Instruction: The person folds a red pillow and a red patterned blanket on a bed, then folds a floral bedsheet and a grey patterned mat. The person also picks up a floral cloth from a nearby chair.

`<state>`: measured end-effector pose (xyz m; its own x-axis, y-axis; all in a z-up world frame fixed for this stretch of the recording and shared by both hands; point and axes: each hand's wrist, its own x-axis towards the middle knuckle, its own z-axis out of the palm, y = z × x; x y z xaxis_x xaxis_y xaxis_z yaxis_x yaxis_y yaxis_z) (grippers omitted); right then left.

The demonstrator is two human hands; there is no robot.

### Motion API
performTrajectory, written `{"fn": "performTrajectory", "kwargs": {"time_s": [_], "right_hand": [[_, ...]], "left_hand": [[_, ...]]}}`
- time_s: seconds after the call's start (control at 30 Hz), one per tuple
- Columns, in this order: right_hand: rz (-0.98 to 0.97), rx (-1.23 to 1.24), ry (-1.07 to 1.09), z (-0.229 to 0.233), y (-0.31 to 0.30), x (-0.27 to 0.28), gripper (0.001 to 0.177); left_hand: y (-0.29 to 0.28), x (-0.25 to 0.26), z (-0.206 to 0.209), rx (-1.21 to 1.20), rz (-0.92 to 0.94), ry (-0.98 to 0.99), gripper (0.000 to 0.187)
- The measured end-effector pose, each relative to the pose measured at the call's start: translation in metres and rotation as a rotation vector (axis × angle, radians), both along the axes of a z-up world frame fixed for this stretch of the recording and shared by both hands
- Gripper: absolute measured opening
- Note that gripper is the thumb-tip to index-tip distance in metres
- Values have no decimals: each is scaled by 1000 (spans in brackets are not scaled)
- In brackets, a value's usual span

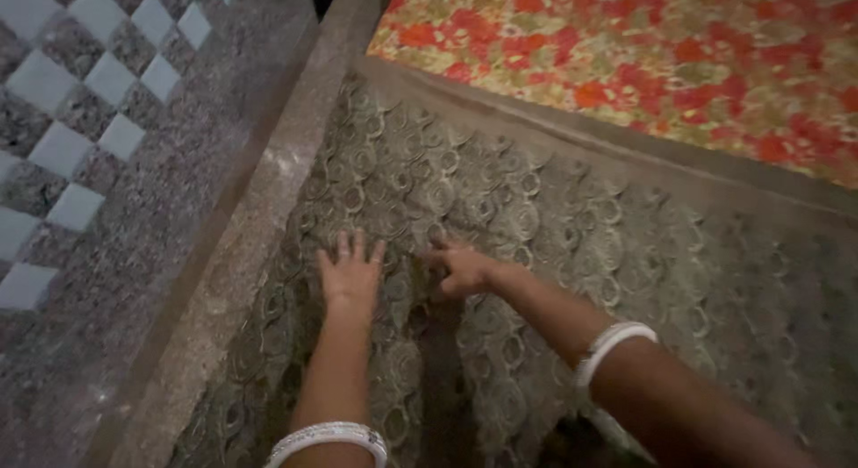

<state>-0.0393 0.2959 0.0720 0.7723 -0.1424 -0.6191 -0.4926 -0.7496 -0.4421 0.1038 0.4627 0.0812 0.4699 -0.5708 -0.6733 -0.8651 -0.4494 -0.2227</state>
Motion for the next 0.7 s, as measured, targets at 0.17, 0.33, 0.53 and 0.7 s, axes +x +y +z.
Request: {"fn": "performTrajectory", "kwargs": {"time_s": [0.17,0.33,0.53,0.7], "right_hand": [[39,-168,-141,79,-12,-61,71],[-53,-398,32,171,-27,-174,63],[17,-736,189,280,-6,-336,55],[59,-953,146,368,30,-476,40]], "left_hand": [[-27,-73,64,-128,-177,12,93],[-41,-152,98,-286,-317,-35,71],[-48,-273,184,-446,-459,-123,62],[-42,-412,288,-549,-616,-157,74]]}}
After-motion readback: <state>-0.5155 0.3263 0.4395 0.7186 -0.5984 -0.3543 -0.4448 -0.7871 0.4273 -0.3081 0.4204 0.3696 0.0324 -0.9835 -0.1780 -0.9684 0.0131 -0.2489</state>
